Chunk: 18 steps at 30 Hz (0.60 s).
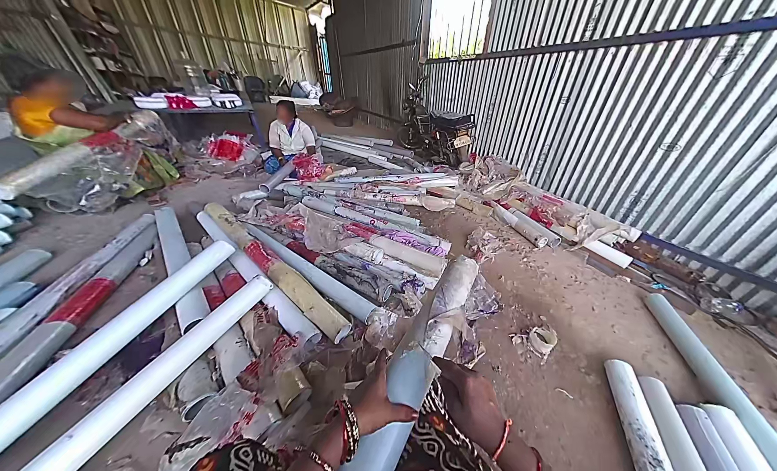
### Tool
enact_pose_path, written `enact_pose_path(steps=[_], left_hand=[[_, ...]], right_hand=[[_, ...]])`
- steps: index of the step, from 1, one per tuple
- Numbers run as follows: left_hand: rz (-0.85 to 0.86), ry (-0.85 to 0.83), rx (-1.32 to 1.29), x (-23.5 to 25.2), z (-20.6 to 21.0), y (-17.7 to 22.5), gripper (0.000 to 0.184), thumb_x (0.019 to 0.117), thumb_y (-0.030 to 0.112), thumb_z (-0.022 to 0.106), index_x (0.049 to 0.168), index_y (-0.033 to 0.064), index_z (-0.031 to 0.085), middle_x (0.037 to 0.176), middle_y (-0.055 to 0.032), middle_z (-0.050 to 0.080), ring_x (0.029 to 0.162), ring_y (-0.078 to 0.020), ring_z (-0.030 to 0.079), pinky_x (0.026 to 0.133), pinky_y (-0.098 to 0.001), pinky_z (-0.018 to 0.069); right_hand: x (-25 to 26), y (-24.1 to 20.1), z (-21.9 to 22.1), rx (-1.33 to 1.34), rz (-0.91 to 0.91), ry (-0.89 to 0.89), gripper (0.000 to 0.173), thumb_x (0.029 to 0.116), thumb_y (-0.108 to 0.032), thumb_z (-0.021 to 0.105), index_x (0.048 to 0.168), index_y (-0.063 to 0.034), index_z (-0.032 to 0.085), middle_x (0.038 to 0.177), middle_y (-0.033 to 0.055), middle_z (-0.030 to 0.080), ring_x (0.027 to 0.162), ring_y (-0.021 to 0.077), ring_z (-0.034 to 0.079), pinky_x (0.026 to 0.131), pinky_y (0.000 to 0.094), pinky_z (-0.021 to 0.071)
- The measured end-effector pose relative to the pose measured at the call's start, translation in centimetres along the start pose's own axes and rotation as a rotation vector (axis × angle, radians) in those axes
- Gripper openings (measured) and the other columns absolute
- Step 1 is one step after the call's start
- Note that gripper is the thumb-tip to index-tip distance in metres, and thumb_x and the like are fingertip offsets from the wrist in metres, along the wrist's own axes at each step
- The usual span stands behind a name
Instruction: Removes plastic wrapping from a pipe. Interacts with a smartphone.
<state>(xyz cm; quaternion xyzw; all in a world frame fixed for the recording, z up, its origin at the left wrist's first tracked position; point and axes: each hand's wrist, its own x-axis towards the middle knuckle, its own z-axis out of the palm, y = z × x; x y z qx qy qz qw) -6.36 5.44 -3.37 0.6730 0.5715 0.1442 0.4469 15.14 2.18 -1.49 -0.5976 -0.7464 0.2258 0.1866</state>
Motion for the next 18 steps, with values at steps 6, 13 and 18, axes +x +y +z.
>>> enact_pose_path(steps=[6, 13, 18], left_hand=[[0.002, -0.007, 0.012, 0.1, 0.0, 0.0, 0.138, 0.0704, 0.036, 0.094, 0.161, -0.0063, -0.002, 0.162, -0.0315, 0.029, 0.15, -0.0389, 0.036, 0.123, -0.0468, 0.0303], [-0.003, -0.011, 0.023, 0.5, 0.1, 0.0, 0.139, 0.0691, 0.037, 0.094, 0.161, -0.0047, -0.001, 0.161, -0.0313, 0.03, 0.15, -0.0393, 0.036, 0.123, -0.0485, 0.0312], [0.009, -0.001, 0.045, 0.3, 0.1, 0.1, 0.138, 0.0699, 0.036, 0.094, 0.161, -0.0061, -0.001, 0.163, -0.0309, 0.026, 0.151, -0.0385, 0.034, 0.123, -0.0467, 0.03]], right_hand=[[-2.2, -1.7, 2.9, -0.205, -0.016, 0.029, 0.043, 0.101, -0.019, 0.051, 0.142, -0.016, 0.063, 0.103, 0.0247, 0.071, 0.078, 0.0433, 0.071, 0.066, 0.0596, 0.0539], [-1.1, -3.4, 2.5, -0.347, 0.087, -0.11, 0.049, 0.1019, -0.017, 0.05, 0.15, -0.0185, 0.054, 0.111, 0.0269, 0.069, 0.086, 0.0456, 0.07, 0.071, 0.0595, 0.0543], [1.1, -2.7, 1.0, -0.346, 0.19, -0.175, 0.051, 0.1052, -0.022, 0.046, 0.156, -0.0215, 0.046, 0.123, 0.0257, 0.066, 0.096, 0.0442, 0.07, 0.08, 0.0587, 0.0543]])
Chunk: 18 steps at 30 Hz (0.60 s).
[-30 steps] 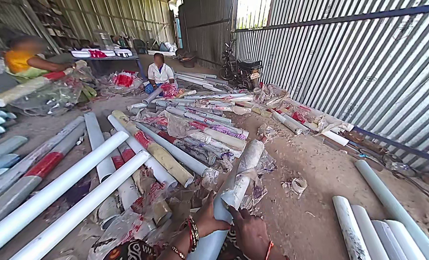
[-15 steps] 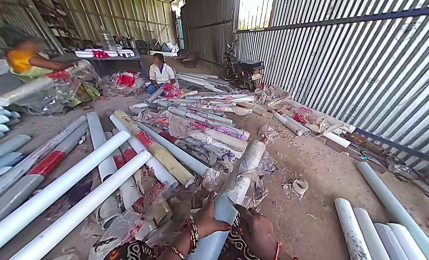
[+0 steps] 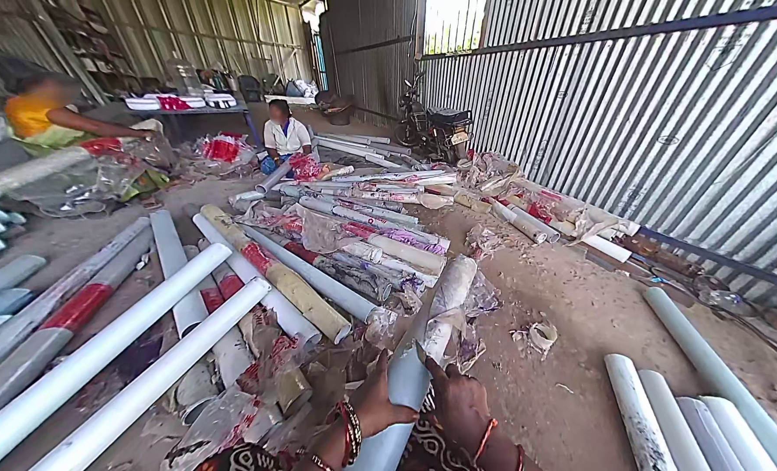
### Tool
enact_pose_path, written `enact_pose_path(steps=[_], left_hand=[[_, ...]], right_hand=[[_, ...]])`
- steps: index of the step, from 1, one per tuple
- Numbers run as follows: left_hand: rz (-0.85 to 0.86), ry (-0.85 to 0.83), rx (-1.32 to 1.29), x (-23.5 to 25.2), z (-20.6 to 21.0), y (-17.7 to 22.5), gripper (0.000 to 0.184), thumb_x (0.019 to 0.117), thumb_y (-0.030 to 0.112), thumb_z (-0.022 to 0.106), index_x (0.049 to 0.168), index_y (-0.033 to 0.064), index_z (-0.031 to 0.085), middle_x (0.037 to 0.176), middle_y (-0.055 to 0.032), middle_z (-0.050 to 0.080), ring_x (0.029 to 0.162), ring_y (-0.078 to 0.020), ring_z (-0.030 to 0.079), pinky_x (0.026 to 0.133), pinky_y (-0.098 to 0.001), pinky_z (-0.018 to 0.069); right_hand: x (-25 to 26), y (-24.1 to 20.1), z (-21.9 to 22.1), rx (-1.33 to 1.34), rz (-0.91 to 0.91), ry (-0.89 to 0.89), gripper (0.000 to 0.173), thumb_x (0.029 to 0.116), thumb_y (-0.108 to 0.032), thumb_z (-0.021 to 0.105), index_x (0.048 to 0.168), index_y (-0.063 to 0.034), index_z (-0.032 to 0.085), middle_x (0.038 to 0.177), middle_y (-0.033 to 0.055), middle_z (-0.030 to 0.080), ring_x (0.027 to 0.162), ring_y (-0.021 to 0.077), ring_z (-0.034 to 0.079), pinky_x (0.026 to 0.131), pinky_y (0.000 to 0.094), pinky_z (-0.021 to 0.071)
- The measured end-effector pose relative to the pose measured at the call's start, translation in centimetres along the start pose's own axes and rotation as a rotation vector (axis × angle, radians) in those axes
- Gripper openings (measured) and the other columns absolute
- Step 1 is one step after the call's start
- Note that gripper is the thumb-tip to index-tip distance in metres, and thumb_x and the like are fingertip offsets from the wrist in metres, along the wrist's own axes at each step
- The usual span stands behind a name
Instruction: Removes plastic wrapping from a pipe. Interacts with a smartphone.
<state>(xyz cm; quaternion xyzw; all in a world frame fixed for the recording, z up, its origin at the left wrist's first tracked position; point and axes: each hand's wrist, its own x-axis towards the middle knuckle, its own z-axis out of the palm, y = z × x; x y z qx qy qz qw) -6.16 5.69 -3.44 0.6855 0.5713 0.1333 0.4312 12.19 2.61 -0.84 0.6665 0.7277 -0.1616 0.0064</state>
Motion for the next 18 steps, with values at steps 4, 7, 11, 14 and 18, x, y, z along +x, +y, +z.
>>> enact_pose_path(steps=[4, 7, 11, 14, 18], left_hand=[[-0.009, -0.001, -0.025, -0.2, 0.1, -0.4, 0.138, 0.071, 0.036, 0.094, 0.161, -0.0058, -0.002, 0.164, -0.0301, 0.024, 0.152, -0.038, 0.032, 0.124, -0.046, 0.0286], [0.004, 0.002, -0.051, -0.4, -0.1, -0.5, 0.139, 0.0697, 0.037, 0.094, 0.161, -0.006, -0.002, 0.164, -0.0304, 0.025, 0.151, -0.0383, 0.033, 0.124, -0.046, 0.0294], [0.015, -0.012, -0.097, -0.2, 0.0, -0.8, 0.139, 0.0698, 0.035, 0.094, 0.161, -0.0052, -0.002, 0.164, -0.0309, 0.024, 0.152, -0.0379, 0.032, 0.124, -0.0455, 0.0287], [0.014, -0.008, -0.083, 0.1, 0.1, -0.7, 0.139, 0.0696, 0.036, 0.094, 0.161, -0.0049, -0.002, 0.164, -0.0305, 0.025, 0.152, -0.0377, 0.032, 0.124, -0.0458, 0.0286], [0.026, 0.003, -0.077, 0.1, 0.2, -0.7, 0.139, 0.0688, 0.034, 0.094, 0.161, -0.0064, -0.002, 0.165, -0.0307, 0.023, 0.153, -0.0375, 0.029, 0.125, -0.045, 0.0265]], right_hand=[[1.2, 3.3, -0.4, 0.323, -0.158, 0.029, 0.043, 0.1062, -0.021, 0.046, 0.147, -0.0139, 0.057, 0.125, 0.0209, 0.069, 0.112, 0.0401, 0.068, 0.095, 0.0612, 0.0504], [0.7, 5.2, 0.4, 0.513, -0.305, 0.153, 0.041, 0.1025, -0.019, 0.049, 0.138, -0.0043, 0.063, 0.11, 0.0219, 0.073, 0.1, 0.039, 0.071, 0.088, 0.0619, 0.0517], [-1.9, 3.4, 2.2, 0.396, -0.353, 0.361, 0.038, 0.0991, -0.016, 0.054, 0.133, -0.0066, 0.069, 0.1, 0.0215, 0.073, 0.082, 0.0393, 0.073, 0.07, 0.0588, 0.0566], [-2.0, 2.4, 2.5, 0.245, -0.263, 0.288, 0.039, 0.1013, -0.018, 0.053, 0.138, -0.0117, 0.066, 0.103, 0.0238, 0.072, 0.082, 0.0426, 0.072, 0.069, 0.0598, 0.0555], [-1.6, 1.4, 3.0, 0.104, -0.196, 0.315, 0.041, 0.0978, -0.015, 0.057, 0.138, -0.0142, 0.067, 0.099, 0.0251, 0.072, 0.075, 0.0449, 0.071, 0.064, 0.0599, 0.0546]])
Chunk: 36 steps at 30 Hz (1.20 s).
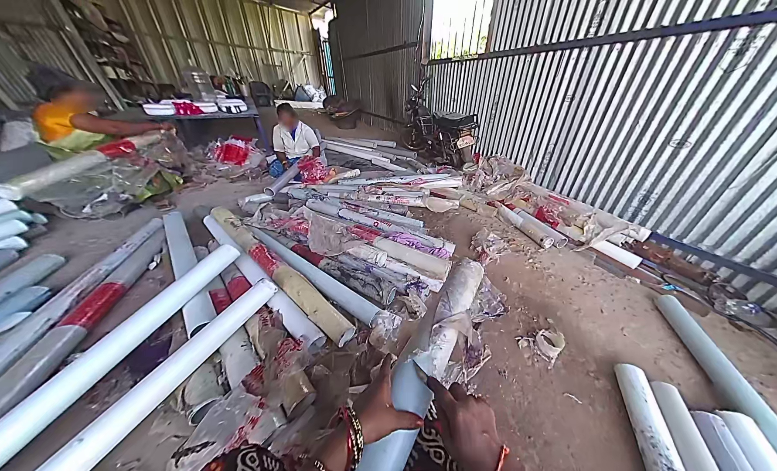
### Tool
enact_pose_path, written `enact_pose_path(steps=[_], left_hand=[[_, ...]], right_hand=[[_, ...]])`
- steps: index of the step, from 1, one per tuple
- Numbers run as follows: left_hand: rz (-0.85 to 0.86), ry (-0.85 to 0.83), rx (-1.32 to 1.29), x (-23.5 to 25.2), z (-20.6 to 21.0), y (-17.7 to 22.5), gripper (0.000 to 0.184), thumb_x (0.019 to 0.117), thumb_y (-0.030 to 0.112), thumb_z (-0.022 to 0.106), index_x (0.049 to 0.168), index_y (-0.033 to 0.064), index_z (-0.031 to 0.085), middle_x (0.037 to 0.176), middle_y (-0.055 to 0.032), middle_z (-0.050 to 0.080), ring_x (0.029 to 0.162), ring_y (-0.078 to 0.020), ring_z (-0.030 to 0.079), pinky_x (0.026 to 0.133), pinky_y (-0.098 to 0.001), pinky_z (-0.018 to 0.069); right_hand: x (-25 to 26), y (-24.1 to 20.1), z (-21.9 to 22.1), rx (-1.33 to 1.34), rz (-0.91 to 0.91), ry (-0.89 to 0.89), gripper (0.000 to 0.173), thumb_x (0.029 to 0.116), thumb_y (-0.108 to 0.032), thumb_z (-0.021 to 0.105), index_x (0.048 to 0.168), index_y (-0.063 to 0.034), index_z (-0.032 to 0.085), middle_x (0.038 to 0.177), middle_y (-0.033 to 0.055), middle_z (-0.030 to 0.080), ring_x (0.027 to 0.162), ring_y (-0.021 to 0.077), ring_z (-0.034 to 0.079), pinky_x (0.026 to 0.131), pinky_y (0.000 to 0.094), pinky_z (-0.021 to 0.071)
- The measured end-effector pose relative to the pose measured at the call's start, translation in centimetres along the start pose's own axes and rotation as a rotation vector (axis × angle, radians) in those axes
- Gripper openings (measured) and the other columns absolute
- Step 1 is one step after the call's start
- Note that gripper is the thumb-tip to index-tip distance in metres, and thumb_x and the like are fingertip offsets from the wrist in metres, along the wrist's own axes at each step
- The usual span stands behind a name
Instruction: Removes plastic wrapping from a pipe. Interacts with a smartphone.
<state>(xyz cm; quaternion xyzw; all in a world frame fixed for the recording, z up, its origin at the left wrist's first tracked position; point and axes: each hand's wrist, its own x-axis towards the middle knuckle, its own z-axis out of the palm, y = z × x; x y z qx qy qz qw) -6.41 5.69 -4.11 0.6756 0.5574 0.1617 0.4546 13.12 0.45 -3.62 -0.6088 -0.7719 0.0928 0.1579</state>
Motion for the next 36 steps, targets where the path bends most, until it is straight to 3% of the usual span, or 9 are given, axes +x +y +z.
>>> enact_pose_path(steps=[4, 7, 10, 14, 17, 23, 31, 34, 36], left_hand=[[-0.017, -0.003, 0.039, 0.1, 0.3, 0.5, 0.139, 0.07, 0.035, 0.094, 0.161, -0.0054, -0.002, 0.165, -0.0304, 0.022, 0.153, -0.0385, 0.029, 0.125, -0.0465, 0.0265], [-0.047, 0.003, 0.066, 0.0, 0.3, 0.5, 0.139, 0.0699, 0.036, 0.094, 0.162, -0.0043, -0.002, 0.164, -0.0302, 0.024, 0.151, -0.0386, 0.034, 0.123, -0.0473, 0.0305], [-0.061, -0.002, 0.055, -0.3, 0.0, 0.7, 0.137, 0.0711, 0.035, 0.094, 0.162, -0.0044, -0.002, 0.164, -0.0303, 0.024, 0.151, -0.039, 0.032, 0.124, -0.0473, 0.0293], [-0.033, 0.002, 0.016, -0.6, -0.2, 0.3, 0.139, 0.0697, 0.035, 0.094, 0.161, -0.0054, -0.003, 0.163, -0.0317, 0.026, 0.151, -0.04, 0.034, 0.123, -0.048, 0.0298], [-0.052, -0.013, 0.023, -0.5, -0.2, 0.3, 0.137, 0.0703, 0.037, 0.095, 0.162, -0.0046, 0.001, 0.163, -0.0311, 0.026, 0.15, -0.0401, 0.034, 0.123, -0.0481, 0.0304], [0.006, 0.005, -0.031, -0.6, 0.0, 0.6, 0.136, 0.0715, 0.03, 0.094, 0.161, -0.006, -0.002, 0.165, -0.0317, 0.02, 0.153, -0.0394, 0.028, 0.125, -0.045, 0.0253], [-0.051, -0.012, 0.05, 0.1, -0.1, 0.5, 0.137, 0.0719, 0.035, 0.094, 0.161, -0.0048, -0.003, 0.164, -0.031, 0.025, 0.151, -0.0387, 0.033, 0.124, -0.0462, 0.0286], [-0.048, -0.011, 0.029, -0.4, -0.2, 0.5, 0.138, 0.0713, 0.035, 0.094, 0.162, -0.004, -0.003, 0.164, -0.0308, 0.025, 0.151, -0.0391, 0.033, 0.124, -0.0473, 0.0296], [-0.014, 0.002, -0.005, -0.6, -0.2, 0.5, 0.136, 0.0697, 0.032, 0.095, 0.162, -0.0049, 0.001, 0.163, -0.0308, 0.027, 0.15, -0.0394, 0.035, 0.123, -0.0476, 0.0308]], right_hand=[[1.3, 0.0, 0.0, -0.069, 0.034, -0.014, 0.043, 0.0976, -0.016, 0.058, 0.14, -0.0151, 0.065, 0.1, 0.0258, 0.072, 0.074, 0.0433, 0.071, 0.062, 0.0577, 0.0553], [3.3, 0.4, -1.3, -0.026, 0.099, -0.201, 0.045, 0.1055, -0.022, 0.046, 0.15, -0.0214, 0.055, 0.116, 0.025, 0.069, 0.092, 0.0439, 0.07, 0.077, 0.0591, 0.054], [4.4, 2.8, -2.2, 0.32, 0.048, -0.226, 0.041, 0.1056, -0.021, 0.048, 0.144, -0.0124, 0.06, 0.123, 0.0204, 0.07, 0.111, 0.0368, 0.069, 0.097, 0.0579, 0.0505], [3.2, 4.4, -2.1, 0.594, -0.051, -0.111, 0.039, 0.1015, -0.018, 0.05, 0.135, -0.0027, 0.065, 0.095, 0.0155, 0.071, 0.077, 0.0221, 0.063, 0.075, 0.045, 0.0509], [1.0, 3.1, -0.2, 0.406, -0.171, 0.068, 0.037, 0.0982, -0.016, 0.054, 0.13, -0.0049, 0.07, 0.099, 0.0186, 0.075, 0.081, 0.0344, 0.073, 0.071, 0.0578, 0.0569], [1.1, 2.1, 0.8, 0.121, -0.146, 0.067, 0.038, 0.0975, -0.014, 0.057, 0.133, -0.0106, 0.07, 0.098, 0.0237, 0.072, 0.076, 0.0428, 0.071, 0.063, 0.059, 0.0555], [4.9, 1.9, -2.1, 0.125, -0.055, -0.239, 0.04, 0.1059, -0.022, 0.048, 0.143, -0.0187, 0.062, 0.118, 0.0223, 0.07, 0.104, 0.0424, 0.069, 0.087, 0.0615, 0.0517], [6.1, 4.7, -1.7, 0.455, -0.172, -0.244, 0.036, 0.1032, -0.015, 0.053, 0.135, -0.0057, 0.066, 0.127, 0.0188, 0.07, 0.118, 0.0324, 0.067, 0.104, 0.055, 0.0484], [5.8, 5.8, -1.4, 0.604, -0.254, -0.188, 0.036, 0.0994, -0.01, 0.053, 0.13, 0.0014, 0.068, 0.118, 0.0196, 0.072, 0.104, 0.0255, 0.069, 0.095, 0.0466, 0.0516]])
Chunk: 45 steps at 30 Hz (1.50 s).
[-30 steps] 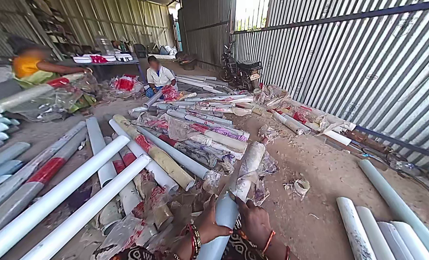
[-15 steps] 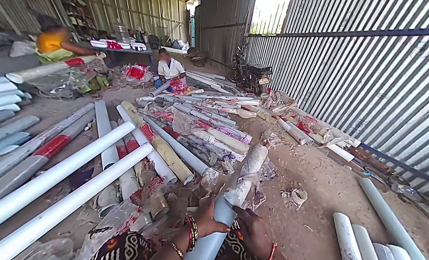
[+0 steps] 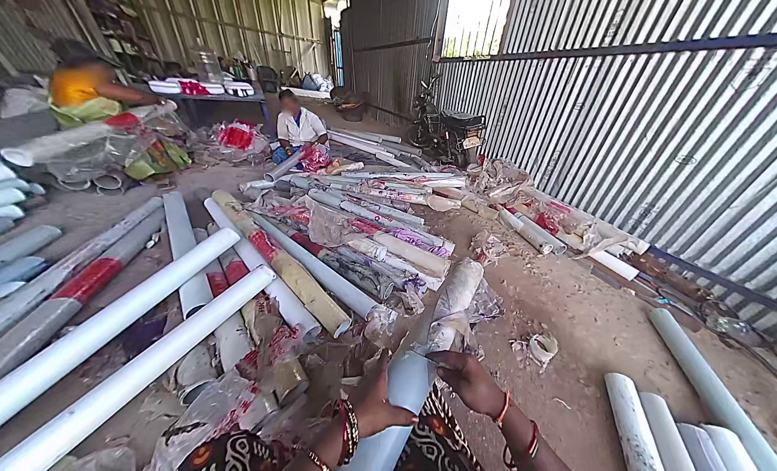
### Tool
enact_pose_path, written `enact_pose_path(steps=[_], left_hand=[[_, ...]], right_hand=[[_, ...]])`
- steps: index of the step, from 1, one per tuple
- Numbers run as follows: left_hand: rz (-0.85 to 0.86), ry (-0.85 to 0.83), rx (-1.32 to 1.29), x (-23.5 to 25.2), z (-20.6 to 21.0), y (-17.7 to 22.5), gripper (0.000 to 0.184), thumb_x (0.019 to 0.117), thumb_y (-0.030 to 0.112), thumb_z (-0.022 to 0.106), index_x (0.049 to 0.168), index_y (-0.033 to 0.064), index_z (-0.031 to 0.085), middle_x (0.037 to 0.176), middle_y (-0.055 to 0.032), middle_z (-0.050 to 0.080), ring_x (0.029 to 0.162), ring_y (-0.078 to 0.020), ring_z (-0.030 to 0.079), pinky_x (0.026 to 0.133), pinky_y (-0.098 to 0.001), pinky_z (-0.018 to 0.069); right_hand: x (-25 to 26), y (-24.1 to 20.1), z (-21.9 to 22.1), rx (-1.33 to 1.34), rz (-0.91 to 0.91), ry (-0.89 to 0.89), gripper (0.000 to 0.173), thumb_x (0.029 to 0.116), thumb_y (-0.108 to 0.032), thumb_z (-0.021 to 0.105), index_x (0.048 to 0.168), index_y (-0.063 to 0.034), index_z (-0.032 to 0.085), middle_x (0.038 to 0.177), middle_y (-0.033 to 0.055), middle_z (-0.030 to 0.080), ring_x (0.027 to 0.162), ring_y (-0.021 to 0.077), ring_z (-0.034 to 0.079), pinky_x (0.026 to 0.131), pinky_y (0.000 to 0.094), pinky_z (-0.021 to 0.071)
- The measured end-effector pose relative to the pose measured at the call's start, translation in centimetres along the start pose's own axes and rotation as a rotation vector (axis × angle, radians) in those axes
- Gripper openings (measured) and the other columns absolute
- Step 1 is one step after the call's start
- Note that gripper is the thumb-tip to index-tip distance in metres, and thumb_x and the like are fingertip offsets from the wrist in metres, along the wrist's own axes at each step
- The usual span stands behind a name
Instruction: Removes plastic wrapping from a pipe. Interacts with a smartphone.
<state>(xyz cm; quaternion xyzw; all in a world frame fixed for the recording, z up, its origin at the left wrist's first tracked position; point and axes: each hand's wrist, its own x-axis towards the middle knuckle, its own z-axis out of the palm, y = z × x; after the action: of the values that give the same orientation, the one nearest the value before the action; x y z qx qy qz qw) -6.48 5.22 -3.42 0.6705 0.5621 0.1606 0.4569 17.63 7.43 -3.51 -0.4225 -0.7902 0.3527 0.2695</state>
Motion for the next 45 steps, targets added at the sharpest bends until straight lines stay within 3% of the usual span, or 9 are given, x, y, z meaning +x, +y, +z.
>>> enact_pose_path(steps=[2, 5, 10, 19, 23, 25, 33, 39, 45], left_hand=[[0.022, -0.01, -0.017, -0.1, 0.1, 0.0, 0.136, 0.07, 0.032, 0.095, 0.162, -0.0043, 0.001, 0.164, -0.0296, 0.026, 0.151, -0.0381, 0.033, 0.124, -0.0465, 0.0296], [0.031, 0.0, 0.002, 0.1, 0.2, 0.0, 0.137, 0.0691, 0.032, 0.095, 0.162, -0.0023, 0.001, 0.162, -0.0299, 0.03, 0.149, -0.0387, 0.036, 0.122, -0.0479, 0.0314], [0.004, 0.0, 0.037, 0.2, 0.2, 0.4, 0.136, 0.0704, 0.034, 0.094, 0.162, -0.0044, 0.001, 0.163, -0.0298, 0.027, 0.151, -0.038, 0.034, 0.124, -0.0464, 0.029], [-0.02, -0.014, 0.05, 0.3, 0.4, 0.8, 0.134, 0.0725, 0.032, 0.093, 0.161, -0.0055, 0.0, 0.163, -0.0305, 0.027, 0.151, -0.0381, 0.033, 0.124, -0.0455, 0.0277], [-0.009, -0.017, 0.019, -0.1, 0.2, 0.6, 0.135, 0.0717, 0.032, 0.094, 0.161, -0.0047, 0.0, 0.164, -0.0288, 0.025, 0.152, -0.0361, 0.032, 0.125, -0.044, 0.0274], [0.013, 0.002, 0.0, -0.1, 0.1, 0.3, 0.136, 0.0697, 0.032, 0.095, 0.161, -0.0056, 0.001, 0.165, -0.0297, 0.023, 0.153, -0.0375, 0.03, 0.125, -0.0447, 0.0268], [-0.039, -0.007, 0.063, 0.3, -0.1, 0.3, 0.137, 0.0706, 0.038, 0.094, 0.163, -0.0011, 0.0, 0.166, -0.0269, 0.023, 0.152, -0.0373, 0.033, 0.123, -0.0475, 0.0309], [-0.029, -0.006, 0.072, 0.9, 0.3, 0.4, 0.136, 0.0703, 0.036, 0.094, 0.162, -0.0021, 0.001, 0.166, -0.0267, 0.023, 0.153, -0.0372, 0.03, 0.124, -0.0459, 0.0282], [-0.029, -0.016, 0.053, 0.4, 0.3, 0.3, 0.139, 0.0698, 0.036, 0.095, 0.162, -0.0034, -0.001, 0.163, -0.0291, 0.027, 0.15, -0.0379, 0.035, 0.123, -0.0465, 0.0305]], right_hand=[[-1.1, -0.2, 0.6, -0.056, -0.104, 0.045, 0.034, 0.0972, -0.009, 0.055, 0.125, 0.0017, 0.071, 0.113, 0.0202, 0.074, 0.1, 0.027, 0.071, 0.092, 0.0468, 0.0549], [-2.2, -0.3, 2.3, -0.303, -0.215, 0.148, 0.031, 0.0938, -0.011, 0.058, 0.118, -0.004, 0.076, 0.096, 0.02, 0.074, 0.081, 0.036, 0.073, 0.068, 0.0548, 0.0581], [-1.8, -0.4, 2.6, -0.443, -0.235, 0.182, 0.031, 0.0929, -0.011, 0.059, 0.118, -0.0081, 0.077, 0.093, 0.0191, 0.073, 0.075, 0.0374, 0.072, 0.06, 0.0555, 0.0567], [1.2, -2.4, 0.5, -0.609, 0.023, -0.043, 0.035, 0.1013, -0.017, 0.054, 0.132, -0.0145, 0.07, 0.108, 0.0242, 0.071, 0.09, 0.0452, 0.07, 0.075, 0.0624, 0.0536], [2.7, -1.7, -1.4, -0.343, 0.077, -0.124, 0.034, 0.1037, -0.019, 0.053, 0.132, -0.0093, 0.07, 0.122, 0.0197, 0.071, 0.115, 0.0366, 0.067, 0.1, 0.0589, 0.0495], [1.8, -1.1, -1.1, -0.201, -0.03, -0.043, 0.033, 0.1012, -0.016, 0.055, 0.128, -0.004, 0.071, 0.117, 0.0206, 0.073, 0.111, 0.035, 0.069, 0.099, 0.0572, 0.0507], [-1.5, -1.3, 2.9, -0.479, -0.151, 0.132, 0.032, 0.0956, -0.013, 0.057, 0.122, -0.0109, 0.075, 0.095, 0.0197, 0.073, 0.076, 0.0389, 0.072, 0.061, 0.0572, 0.0558], [0.9, -2.8, 1.2, -0.628, 0.014, -0.066, 0.036, 0.1016, -0.017, 0.053, 0.133, -0.0147, 0.07, 0.104, 0.025, 0.071, 0.087, 0.0451, 0.071, 0.073, 0.0614, 0.0542], [4.5, -3.3, -2.0, -0.427, 0.167, -0.268, 0.036, 0.1064, -0.022, 0.049, 0.135, -0.0106, 0.067, 0.126, 0.0188, 0.07, 0.119, 0.0373, 0.065, 0.101, 0.0615, 0.0463]])
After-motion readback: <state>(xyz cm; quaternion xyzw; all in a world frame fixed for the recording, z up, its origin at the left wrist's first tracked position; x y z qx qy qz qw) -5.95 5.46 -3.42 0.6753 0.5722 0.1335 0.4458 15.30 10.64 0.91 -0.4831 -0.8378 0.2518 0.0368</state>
